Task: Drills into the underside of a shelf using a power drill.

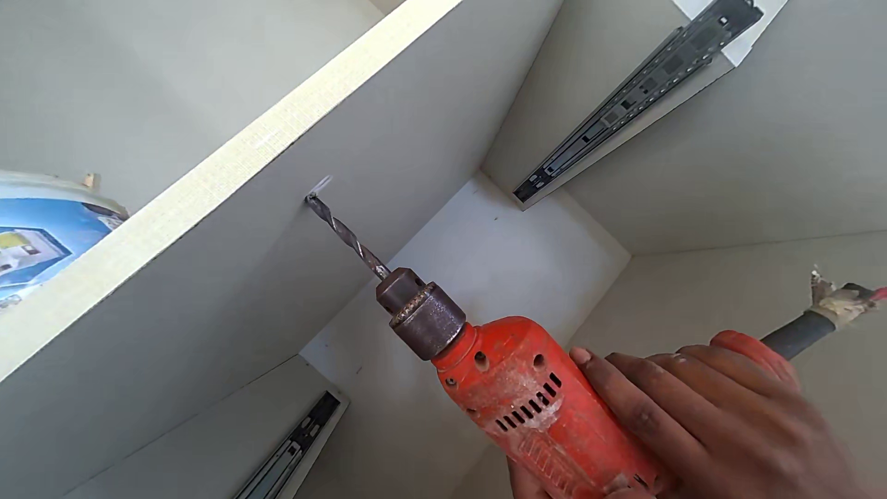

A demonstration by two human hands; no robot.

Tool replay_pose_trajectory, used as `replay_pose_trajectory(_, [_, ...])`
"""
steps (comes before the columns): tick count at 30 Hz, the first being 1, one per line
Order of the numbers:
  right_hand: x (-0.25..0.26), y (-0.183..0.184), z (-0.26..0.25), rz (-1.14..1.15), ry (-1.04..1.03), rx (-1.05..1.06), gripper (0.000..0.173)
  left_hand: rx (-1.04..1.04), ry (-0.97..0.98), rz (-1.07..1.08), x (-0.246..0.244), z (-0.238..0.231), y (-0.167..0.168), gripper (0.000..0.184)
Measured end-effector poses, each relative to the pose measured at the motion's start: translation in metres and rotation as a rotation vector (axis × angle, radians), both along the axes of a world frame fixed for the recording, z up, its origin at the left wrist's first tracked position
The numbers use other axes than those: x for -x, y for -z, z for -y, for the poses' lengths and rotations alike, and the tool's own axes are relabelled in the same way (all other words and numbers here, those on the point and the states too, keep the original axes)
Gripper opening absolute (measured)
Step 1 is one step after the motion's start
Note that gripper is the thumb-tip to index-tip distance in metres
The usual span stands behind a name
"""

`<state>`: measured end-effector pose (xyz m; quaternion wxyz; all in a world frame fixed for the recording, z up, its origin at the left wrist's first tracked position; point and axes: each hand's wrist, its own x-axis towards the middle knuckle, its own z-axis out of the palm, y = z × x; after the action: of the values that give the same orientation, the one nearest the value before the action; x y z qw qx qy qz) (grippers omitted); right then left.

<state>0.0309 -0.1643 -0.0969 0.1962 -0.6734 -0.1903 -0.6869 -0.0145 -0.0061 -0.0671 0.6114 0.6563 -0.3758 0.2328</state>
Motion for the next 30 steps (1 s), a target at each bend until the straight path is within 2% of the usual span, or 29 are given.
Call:
replay_pose_trajectory(2, [0.002,0.0,0.001,-0.011,-0.006,0.005,0.055,0.051,0.007,0.035,-0.004,0.003,0.003,0.05])
replay_pose_trajectory(6, [0.006,-0.005,0.008,-0.045,-0.01,0.025,0.053,0.144,0.008,0.059,-0.01,0.011,0.007,0.059])
replay_pose_trajectory(12, [0.007,-0.005,0.009,-0.04,0.013,0.031,0.055,0.22,0.018,0.074,-0.014,0.017,0.008,0.061])
replay_pose_trajectory(21, [0.006,-0.003,0.008,-0.033,0.005,0.023,0.052,0.219,0.054,0.072,-0.017,0.013,0.01,0.064])
replay_pose_trajectory(30, [-0.001,-0.003,0.012,0.015,0.071,0.02,0.049,0.144,-0.007,0.147,-0.025,0.018,0.005,0.06])
